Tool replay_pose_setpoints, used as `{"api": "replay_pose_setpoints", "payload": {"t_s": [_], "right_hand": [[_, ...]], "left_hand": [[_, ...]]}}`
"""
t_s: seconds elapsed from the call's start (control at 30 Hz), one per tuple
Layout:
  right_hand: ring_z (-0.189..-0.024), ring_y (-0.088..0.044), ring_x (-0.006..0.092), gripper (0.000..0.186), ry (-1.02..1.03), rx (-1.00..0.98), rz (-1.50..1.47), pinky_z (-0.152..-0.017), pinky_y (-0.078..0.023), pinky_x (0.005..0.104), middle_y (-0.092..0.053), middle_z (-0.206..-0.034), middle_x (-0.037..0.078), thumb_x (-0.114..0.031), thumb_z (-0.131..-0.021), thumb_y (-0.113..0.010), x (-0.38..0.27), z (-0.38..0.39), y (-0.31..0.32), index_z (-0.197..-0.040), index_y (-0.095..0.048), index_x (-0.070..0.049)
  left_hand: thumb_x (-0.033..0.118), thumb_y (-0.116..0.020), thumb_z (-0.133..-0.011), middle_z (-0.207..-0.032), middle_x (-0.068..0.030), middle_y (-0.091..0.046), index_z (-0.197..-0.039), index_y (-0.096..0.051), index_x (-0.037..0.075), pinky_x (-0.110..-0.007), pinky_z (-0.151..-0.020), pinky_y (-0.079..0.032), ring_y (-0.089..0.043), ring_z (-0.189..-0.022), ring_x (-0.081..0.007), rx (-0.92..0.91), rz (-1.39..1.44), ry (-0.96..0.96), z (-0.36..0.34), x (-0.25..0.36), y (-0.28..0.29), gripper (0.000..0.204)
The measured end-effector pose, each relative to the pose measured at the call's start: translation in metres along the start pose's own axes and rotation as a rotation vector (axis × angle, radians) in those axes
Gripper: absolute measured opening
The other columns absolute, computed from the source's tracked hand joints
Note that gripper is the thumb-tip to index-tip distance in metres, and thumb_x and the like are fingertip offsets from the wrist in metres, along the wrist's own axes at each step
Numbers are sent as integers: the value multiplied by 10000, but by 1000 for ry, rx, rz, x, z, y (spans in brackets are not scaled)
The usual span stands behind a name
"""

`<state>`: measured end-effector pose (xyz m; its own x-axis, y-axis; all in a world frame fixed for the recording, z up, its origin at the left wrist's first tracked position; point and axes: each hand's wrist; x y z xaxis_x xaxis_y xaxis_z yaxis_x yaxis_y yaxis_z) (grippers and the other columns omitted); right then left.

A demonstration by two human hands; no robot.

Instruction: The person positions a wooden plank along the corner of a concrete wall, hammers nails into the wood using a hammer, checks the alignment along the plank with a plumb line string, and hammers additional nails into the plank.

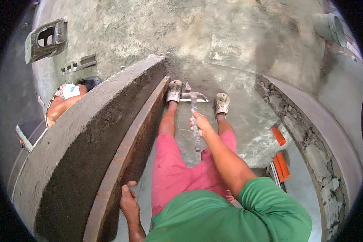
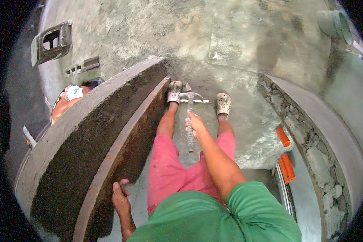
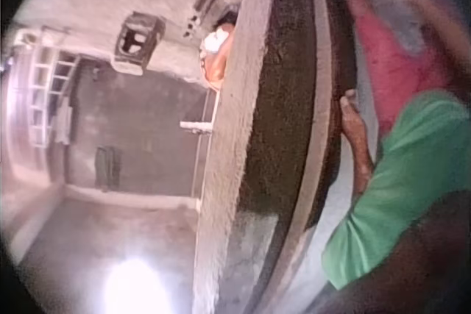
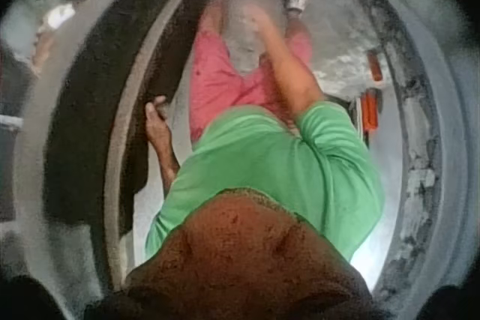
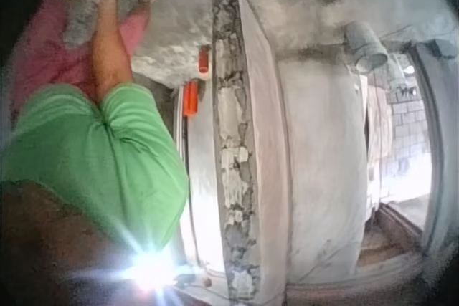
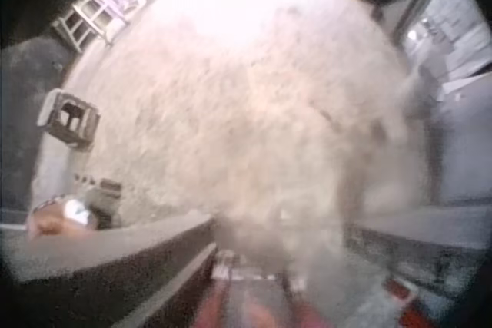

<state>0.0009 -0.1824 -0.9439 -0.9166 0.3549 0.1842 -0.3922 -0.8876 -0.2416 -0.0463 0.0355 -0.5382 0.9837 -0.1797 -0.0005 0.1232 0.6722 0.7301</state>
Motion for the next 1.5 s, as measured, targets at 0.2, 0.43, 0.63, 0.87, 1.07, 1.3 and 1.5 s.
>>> {"api": "replay_pose_setpoints", "payload": {"t_s": [0.2, 0.43, 0.63, 0.87, 1.07, 1.3, 1.5], "right_hand": [[-531, -485, 110, 240, 122, 178, -95, -454, -439, 307, -531, -731, -13, -372, -1038, -560, -17, 58, 125, -1126, -528, -150], [-528, -480, 98, 288, 160, 226, -254, -461, -441, 305, -522, -724, -21, -424, -1023, -576, 0, 127, 194, -1108, -542, -150], [-533, -484, 96, 309, 104, 174, -234, -466, -455, 294, -547, -743, -17, -394, -1019, -588, 20, 148, 196, -1188, -549, -139], [-543, -488, 84, 341, 38, 123, -219, -467, -457, 285, -544, -754, -30, -419, -1014, -596, 27, 122, 186, -1206, -546, -143], [-532, -492, 82, 355, 32, 121, -196, -451, -447, 273, -531, -743, -32, -451, -1022, -571, 21, 104, 179, -1203, -540, -148], [-521, -507, 88, 447, 95, 181, -20, -425, -431, 270, -557, -731, -12, -497, -1033, -521, 2, 78, 171, -1219, -560, -92], [-511, -512, 89, 374, 214, 169, 121, -414, -421, 269, -572, -728, -3, -414, -1039, -531, -1, 43, 169, -1176, -592, -71]], "left_hand": [[222, -580, -1002, -1029, -31, -653, -1073, -673, 5, -256, -632, -408, -484, -686, -85, -116, 311, -53, -20, -25, -50, 247], [113, -553, -995, -1036, -95, -687, -1323, -514, 9, -303, -613, -560, -664, -747, -157, -727, 600, 152, -78, 23, -168, 346], [133, -512, -1023, -1026, -88, -690, -1350, -511, 39, -319, -605, -572, -638, -680, -140, -739, 483, 122, -111, 52, -225, 340], [68, -534, -998, -975, -68, -649, -1218, -546, 40, -351, -658, -587, -631, -738, -157, -701, 600, 213, -156, 32, -246, 222], [120, -549, -1029, -938, -50, -656, -1190, -563, 74, -420, -708, -634, -690, -800, -229, -680, 455, 270, -178, 37, -265, 168], [102, -593, -997, -921, -80, -647, -1146, -567, 43, -416, -689, -637, -717, -803, -264, -709, 579, 234, -235, 55, -336, 162], [118, -601, -970, -964, -74, -642, -1044, -595, 57, -401, -718, -632, -704, -879, -274, -706, 521, 231, -258, 58, -375, 96]]}}
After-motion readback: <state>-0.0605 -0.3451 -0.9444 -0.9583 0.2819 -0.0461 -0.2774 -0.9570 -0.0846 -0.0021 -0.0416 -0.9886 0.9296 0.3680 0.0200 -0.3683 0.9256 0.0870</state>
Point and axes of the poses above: each hand's wrist, its own z-axis away from the middle knuckle, its own y-axis out of the back of the hand, x = y × z
